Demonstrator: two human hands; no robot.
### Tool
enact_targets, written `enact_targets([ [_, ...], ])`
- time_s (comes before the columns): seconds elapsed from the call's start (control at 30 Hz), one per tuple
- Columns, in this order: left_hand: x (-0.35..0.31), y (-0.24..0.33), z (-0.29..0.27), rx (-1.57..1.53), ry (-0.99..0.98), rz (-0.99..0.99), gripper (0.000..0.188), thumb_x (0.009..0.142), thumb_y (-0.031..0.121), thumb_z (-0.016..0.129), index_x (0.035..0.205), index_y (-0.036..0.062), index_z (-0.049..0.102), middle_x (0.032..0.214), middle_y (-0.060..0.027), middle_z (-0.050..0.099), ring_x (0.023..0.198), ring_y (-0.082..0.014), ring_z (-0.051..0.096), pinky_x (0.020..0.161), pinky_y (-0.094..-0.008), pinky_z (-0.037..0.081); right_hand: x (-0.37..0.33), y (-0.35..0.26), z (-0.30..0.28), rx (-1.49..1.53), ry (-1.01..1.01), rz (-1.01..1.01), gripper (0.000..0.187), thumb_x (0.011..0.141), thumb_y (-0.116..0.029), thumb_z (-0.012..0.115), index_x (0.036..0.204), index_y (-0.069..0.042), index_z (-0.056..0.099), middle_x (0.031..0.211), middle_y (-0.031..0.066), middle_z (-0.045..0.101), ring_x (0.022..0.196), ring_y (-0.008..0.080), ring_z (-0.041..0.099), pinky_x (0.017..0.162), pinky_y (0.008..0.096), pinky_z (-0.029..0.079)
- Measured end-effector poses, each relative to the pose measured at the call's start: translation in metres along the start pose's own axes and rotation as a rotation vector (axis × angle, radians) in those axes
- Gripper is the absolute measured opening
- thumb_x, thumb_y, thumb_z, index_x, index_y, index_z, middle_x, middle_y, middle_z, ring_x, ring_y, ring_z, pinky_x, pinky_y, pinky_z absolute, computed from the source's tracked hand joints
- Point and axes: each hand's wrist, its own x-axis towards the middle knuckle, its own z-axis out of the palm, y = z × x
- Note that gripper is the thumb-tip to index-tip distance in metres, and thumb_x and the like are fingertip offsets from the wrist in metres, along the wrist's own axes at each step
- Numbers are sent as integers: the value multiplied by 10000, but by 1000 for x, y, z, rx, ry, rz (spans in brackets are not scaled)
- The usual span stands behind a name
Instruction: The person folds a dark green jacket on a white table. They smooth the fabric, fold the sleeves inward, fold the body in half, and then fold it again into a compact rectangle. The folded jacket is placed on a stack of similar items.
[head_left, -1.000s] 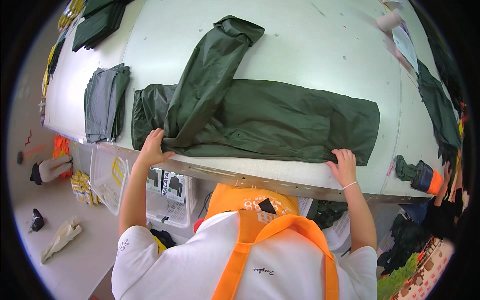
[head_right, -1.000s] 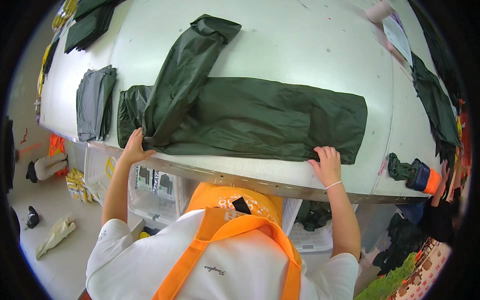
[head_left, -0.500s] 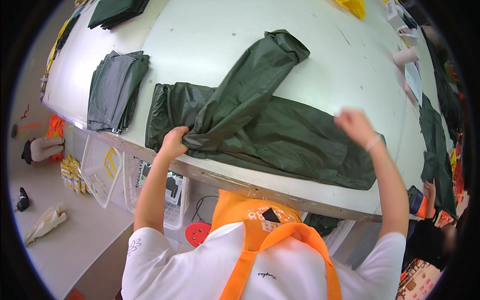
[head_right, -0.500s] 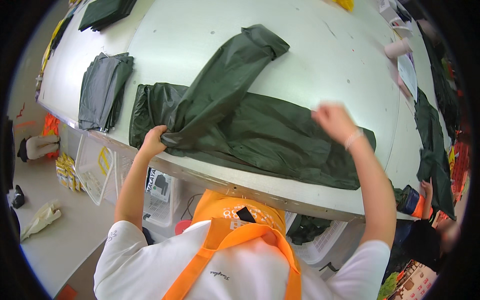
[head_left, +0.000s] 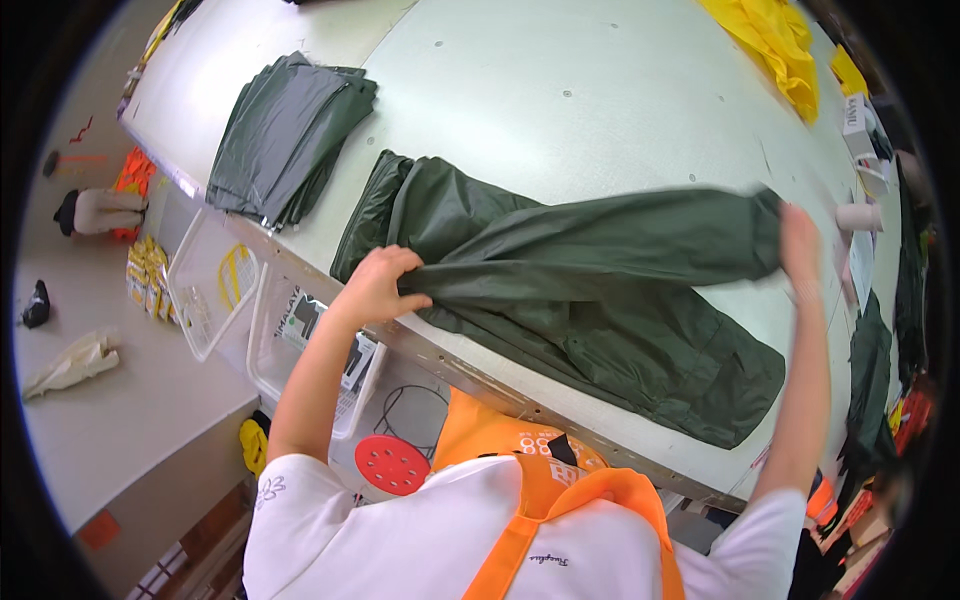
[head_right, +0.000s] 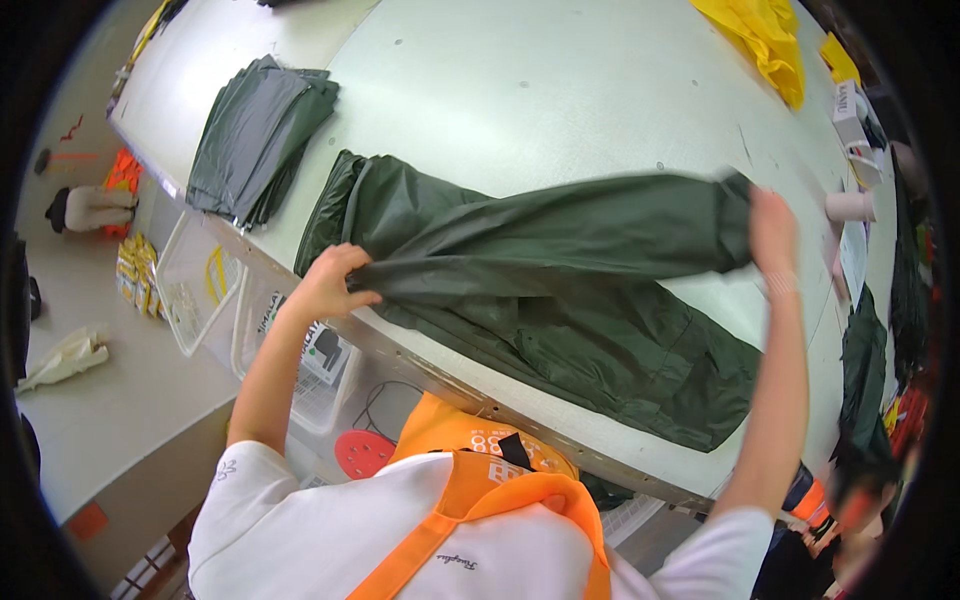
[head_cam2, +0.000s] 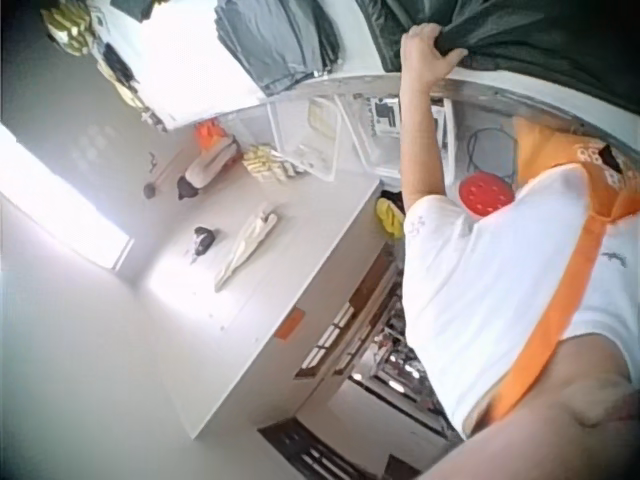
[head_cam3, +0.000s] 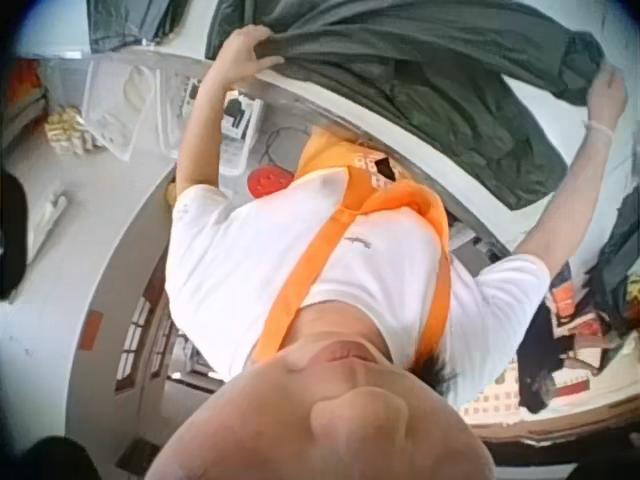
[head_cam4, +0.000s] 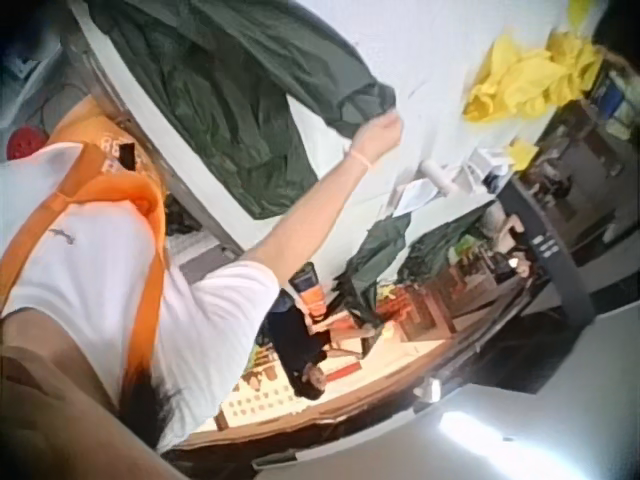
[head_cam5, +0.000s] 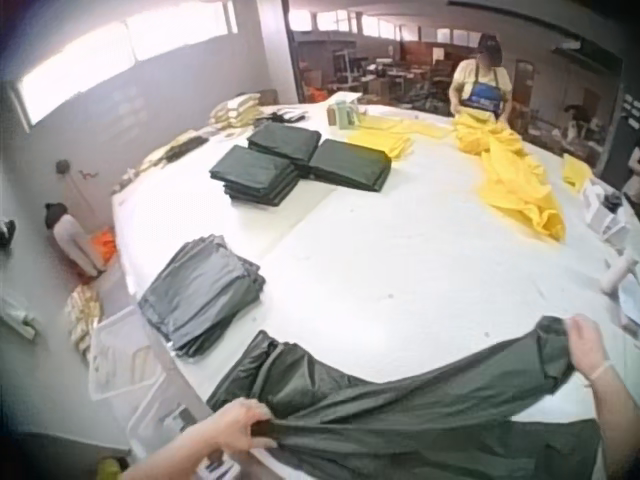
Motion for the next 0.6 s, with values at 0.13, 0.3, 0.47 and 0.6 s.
enact_targets([
  [0.13, 12, 6, -17, 129, 197, 125, 281, 612, 116, 741, 832, 77, 570, 876, -73, 591, 929, -256, 558, 884, -373, 371, -186, 85, -154, 557, 454, 481, 430, 962, -263, 375, 1289, -9, 489, 1239, 103, 567, 1003, 178, 585, 832, 324, 457],
  [0.3, 67, -10, -16, 166, 635, 150, 289, 636, -1, 634, 901, 105, 589, 958, -62, 617, 997, -269, 557, 880, -377, 393, -383, 59, -193, 484, 501, 801, 419, 958, -257, 406, 1277, 1, 495, 1236, 108, 562, 1028, 182, 568, 858, 321, 442],
  [0.47, 107, -96, 15, 176, 610, -17, 329, 654, -36, 605, 952, 102, 613, 997, -93, 627, 1011, -311, 551, 852, -393, 430, -451, 22, -198, 434, 488, 902, 411, 953, -250, 438, 1264, 11, 500, 1233, 114, 558, 1052, 187, 552, 885, 317, 427],
  [0.6, 120, -55, 1, 47, 681, 106, 368, 651, -67, 576, 993, 67, 590, 1116, -130, 603, 1103, -334, 525, 911, -384, 423, -460, 9, -236, 363, 498, 887, 405, 950, -245, 463, 1255, 19, 505, 1231, 118, 555, 1071, 191, 539, 906, 315, 415],
])
